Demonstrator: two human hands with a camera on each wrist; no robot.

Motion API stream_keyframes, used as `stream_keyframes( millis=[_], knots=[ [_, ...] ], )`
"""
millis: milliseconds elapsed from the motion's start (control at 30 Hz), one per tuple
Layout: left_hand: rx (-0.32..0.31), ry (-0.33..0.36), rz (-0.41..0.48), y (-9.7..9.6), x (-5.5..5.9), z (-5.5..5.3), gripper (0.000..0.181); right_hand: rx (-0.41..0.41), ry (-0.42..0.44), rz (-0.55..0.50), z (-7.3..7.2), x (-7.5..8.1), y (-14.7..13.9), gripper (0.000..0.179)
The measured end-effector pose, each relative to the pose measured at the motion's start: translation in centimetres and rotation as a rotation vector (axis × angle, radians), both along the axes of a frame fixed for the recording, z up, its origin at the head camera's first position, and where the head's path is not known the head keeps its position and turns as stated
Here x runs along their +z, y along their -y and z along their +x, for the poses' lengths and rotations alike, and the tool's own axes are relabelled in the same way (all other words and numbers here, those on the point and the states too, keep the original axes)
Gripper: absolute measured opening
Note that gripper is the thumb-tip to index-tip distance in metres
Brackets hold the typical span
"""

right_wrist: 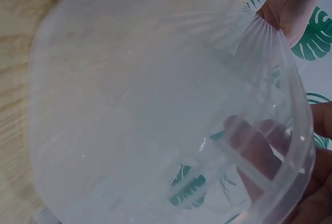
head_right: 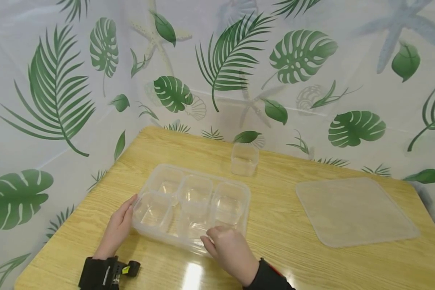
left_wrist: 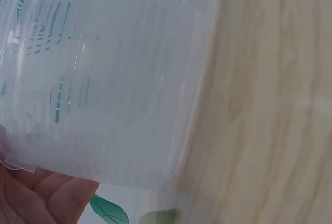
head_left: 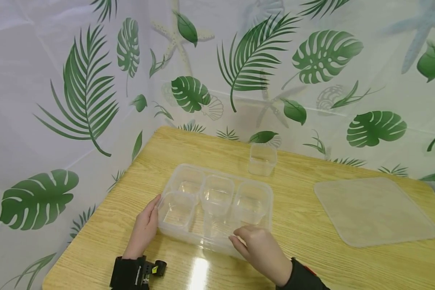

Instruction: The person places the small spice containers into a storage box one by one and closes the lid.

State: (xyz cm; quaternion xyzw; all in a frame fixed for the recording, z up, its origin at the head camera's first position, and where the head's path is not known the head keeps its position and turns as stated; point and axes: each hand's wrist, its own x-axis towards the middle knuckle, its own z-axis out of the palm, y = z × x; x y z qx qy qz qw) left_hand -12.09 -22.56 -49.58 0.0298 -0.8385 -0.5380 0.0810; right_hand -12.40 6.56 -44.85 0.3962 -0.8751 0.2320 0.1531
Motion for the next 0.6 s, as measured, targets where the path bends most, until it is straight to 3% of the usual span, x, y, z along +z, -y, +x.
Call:
stream_keyframes(
  millis=[400,600],
  knots=[
    [-0.003,-0.017,-0.004,-0.04,-0.03,0.00,0.041,-0.007,-0.019,0.099,0.12,-0.62,0.04,0.010],
    [-0.003,-0.008,-0.001,-0.04,-0.01,0.01,0.041,0.019,0.012,0.111,0.08,-0.80,0.16,0.013]
  ],
)
